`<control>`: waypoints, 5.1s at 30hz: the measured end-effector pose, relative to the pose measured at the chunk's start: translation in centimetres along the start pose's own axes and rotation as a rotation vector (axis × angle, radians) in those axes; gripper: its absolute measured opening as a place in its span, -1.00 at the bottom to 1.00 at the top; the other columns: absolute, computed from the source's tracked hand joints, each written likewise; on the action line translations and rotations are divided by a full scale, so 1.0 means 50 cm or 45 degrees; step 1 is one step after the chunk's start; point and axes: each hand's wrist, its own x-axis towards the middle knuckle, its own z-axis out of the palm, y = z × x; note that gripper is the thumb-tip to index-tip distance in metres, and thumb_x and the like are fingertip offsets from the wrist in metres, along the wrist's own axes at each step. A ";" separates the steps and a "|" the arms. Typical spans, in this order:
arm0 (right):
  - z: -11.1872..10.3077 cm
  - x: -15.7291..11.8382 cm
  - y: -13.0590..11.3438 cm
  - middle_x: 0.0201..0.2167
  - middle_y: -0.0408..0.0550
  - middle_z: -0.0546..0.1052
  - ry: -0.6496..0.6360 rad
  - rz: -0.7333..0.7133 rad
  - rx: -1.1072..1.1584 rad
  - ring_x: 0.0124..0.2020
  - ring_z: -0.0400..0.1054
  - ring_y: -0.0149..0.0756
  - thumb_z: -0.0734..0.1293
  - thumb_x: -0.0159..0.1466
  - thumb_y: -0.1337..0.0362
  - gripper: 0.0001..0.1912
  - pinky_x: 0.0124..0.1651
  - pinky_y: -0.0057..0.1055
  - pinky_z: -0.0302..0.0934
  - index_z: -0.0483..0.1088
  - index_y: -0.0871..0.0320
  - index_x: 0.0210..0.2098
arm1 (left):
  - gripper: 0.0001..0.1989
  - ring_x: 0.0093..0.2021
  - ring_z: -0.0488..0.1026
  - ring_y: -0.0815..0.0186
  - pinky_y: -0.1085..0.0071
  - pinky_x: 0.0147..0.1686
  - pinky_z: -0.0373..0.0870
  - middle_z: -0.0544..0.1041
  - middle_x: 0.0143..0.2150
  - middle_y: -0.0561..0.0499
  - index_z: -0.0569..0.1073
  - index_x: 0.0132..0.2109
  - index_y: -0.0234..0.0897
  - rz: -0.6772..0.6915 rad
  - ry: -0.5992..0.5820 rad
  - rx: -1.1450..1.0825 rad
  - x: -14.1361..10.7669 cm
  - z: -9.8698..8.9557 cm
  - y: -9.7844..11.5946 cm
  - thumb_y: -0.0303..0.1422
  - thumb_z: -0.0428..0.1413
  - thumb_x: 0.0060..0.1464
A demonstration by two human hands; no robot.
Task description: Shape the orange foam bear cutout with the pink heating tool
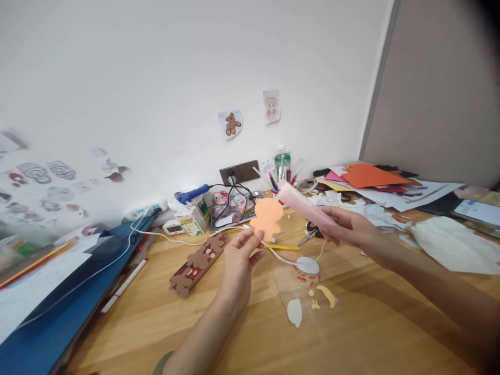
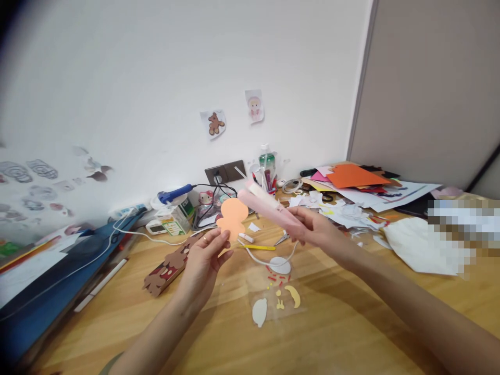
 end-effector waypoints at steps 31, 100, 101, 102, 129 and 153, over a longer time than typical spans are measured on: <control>0.022 0.005 0.026 -0.57 -0.19 0.25 -0.122 -0.061 -0.106 -0.59 0.13 -0.50 0.09 0.21 0.13 -0.72 -0.54 -0.54 0.03 0.24 0.20 -0.45 | -0.77 -0.55 0.25 0.49 0.55 -0.47 0.23 0.35 -0.56 0.08 0.35 -0.55 -0.35 -0.011 -0.048 0.243 -0.017 0.029 0.009 -0.30 0.20 -0.34; -0.014 0.064 0.004 -0.43 -0.10 0.34 -0.122 -0.040 -0.129 -0.38 0.25 -0.34 0.09 0.17 0.05 -0.68 -0.29 -0.43 0.14 0.27 0.16 -0.31 | -0.77 -0.52 0.25 0.50 0.60 -0.53 0.23 0.32 -0.53 0.09 0.39 -0.44 -0.32 -0.163 -0.081 0.065 0.063 0.027 -0.046 -0.32 0.21 -0.33; -0.020 0.072 -0.004 -0.42 -0.10 0.35 -0.107 -0.067 -0.171 -0.36 0.25 -0.33 0.09 0.17 0.04 -0.67 -0.28 -0.44 0.14 0.27 0.15 -0.30 | -0.77 -0.51 0.25 0.50 0.59 -0.52 0.24 0.32 -0.52 0.09 0.40 -0.43 -0.31 -0.132 -0.086 0.043 0.073 0.031 -0.046 -0.31 0.21 -0.32; -0.026 0.080 -0.010 -0.40 -0.09 0.35 -0.074 -0.093 -0.208 -0.34 0.25 -0.32 0.10 0.16 0.04 -0.67 -0.26 -0.43 0.14 0.27 0.15 -0.28 | -0.77 -0.51 0.25 0.50 0.59 -0.51 0.25 0.31 -0.52 0.09 0.40 -0.41 -0.31 -0.106 -0.085 0.016 0.083 0.036 -0.047 -0.31 0.20 -0.31; -0.055 0.121 0.046 -0.49 -0.10 0.34 -0.123 0.066 -0.150 -0.51 0.21 -0.40 0.05 0.19 0.03 -0.63 -0.49 -0.50 0.10 0.27 0.18 -0.29 | -0.81 -0.47 0.30 0.46 0.55 -0.45 0.24 0.36 -0.46 0.06 0.33 -0.37 -0.31 -0.095 -0.134 0.027 0.146 0.049 -0.083 -0.33 0.13 -0.18; -0.038 0.111 0.063 -0.54 -0.14 0.34 -0.192 0.035 -0.274 -0.56 0.21 -0.47 0.09 0.20 0.10 -0.69 -0.51 -0.52 0.07 0.29 0.20 -0.43 | -0.68 -0.63 0.23 0.51 0.58 -0.58 0.21 0.36 -0.64 0.10 0.34 -0.59 -0.35 -0.143 0.063 0.119 0.141 0.063 -0.078 -0.26 0.27 -0.51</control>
